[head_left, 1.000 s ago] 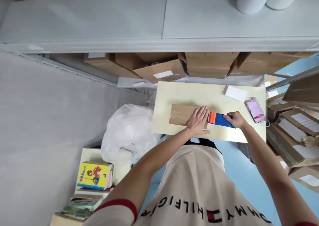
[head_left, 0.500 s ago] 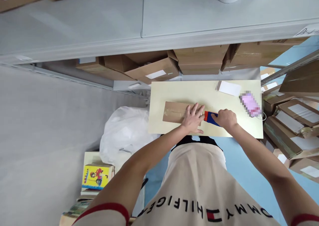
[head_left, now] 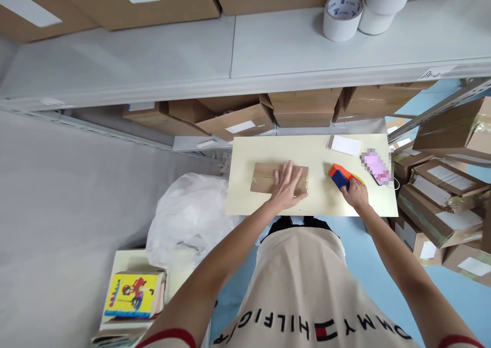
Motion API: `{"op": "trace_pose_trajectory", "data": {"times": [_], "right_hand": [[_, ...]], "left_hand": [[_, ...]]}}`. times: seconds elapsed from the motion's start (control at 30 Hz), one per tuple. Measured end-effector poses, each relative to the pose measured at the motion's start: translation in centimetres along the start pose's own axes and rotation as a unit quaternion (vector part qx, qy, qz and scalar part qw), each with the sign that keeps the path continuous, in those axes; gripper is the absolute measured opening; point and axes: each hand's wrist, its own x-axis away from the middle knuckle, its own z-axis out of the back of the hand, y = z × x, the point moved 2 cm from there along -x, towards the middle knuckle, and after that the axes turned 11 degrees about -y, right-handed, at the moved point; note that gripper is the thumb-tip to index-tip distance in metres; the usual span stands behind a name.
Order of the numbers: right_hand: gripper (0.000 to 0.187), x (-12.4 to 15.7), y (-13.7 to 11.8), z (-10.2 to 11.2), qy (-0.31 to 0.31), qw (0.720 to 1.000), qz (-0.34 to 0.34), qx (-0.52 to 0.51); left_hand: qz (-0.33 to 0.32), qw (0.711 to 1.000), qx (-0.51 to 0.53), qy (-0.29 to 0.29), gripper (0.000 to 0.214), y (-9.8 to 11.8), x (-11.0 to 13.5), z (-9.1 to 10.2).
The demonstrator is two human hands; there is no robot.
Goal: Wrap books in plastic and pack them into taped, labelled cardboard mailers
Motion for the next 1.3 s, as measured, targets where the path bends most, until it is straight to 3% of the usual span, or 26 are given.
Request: {"op": "trace_pose_trajectory", "data": {"times": [0.1, 0.23, 0.37, 0.43, 0.53, 0.63, 0.8, 0.97, 1.13, 1.3], "right_hand": [[0.030, 0.0, 0.8, -2.7, 0.024, 1.000, 0.017, -0.005], [0.035, 0.5, 1.2, -4.9, 0.027, 0.999, 0.011, -0.022], [0.046, 2.1, 0.0, -4.8, 0.082, 0.996, 0.016, -0.023], [0.055, 3.0, -1.7, -4.8, 0.102, 0.991, 0.081, -0.038], [0.074, 3.6, -5.5, -6.0, 0.044, 0.973, 0.201, -0.101], [0.084, 3.3, -9.4, -7.4, -0.010, 0.951, 0.225, -0.210], [0.072, 2.5, -13.1, -6.4, -0.029, 0.905, 0.145, -0.399], [0.058, 1.9, -15.1, -4.5, -0.038, 0.896, 0.090, -0.433], [0.052, 1.2, -16.8, -6.0, -0.038, 0.876, 0.013, -0.480], [0.049, 0.8, -17.0, -7.2, -0.037, 0.869, 0.008, -0.493]], "left_hand": [[0.118, 0.989, 0.036, 0.080, 0.081, -4.2, 2.1, 0.3], [0.234, 0.936, 0.204, 0.165, 0.083, -9.6, 4.5, -0.2], [0.189, 0.875, 0.423, 0.139, 0.063, -12.1, 5.7, -1.4], [0.146, 0.853, 0.483, 0.130, 0.056, -12.4, 5.9, -1.8], [0.100, 0.833, 0.530, 0.121, 0.060, -12.6, 6.1, -2.4], [0.059, 0.831, 0.545, 0.100, 0.068, -12.8, 6.0, -2.6], [0.068, 0.859, 0.496, 0.102, 0.074, -14.7, 6.1, -1.4], [0.119, 0.852, 0.495, 0.121, 0.053, -17.8, 6.7, -0.3], [0.178, 0.843, 0.495, 0.111, 0.040, -19.8, 6.4, -1.2], [0.176, 0.836, 0.511, 0.100, 0.043, -20.5, 5.6, -1.8]]}}
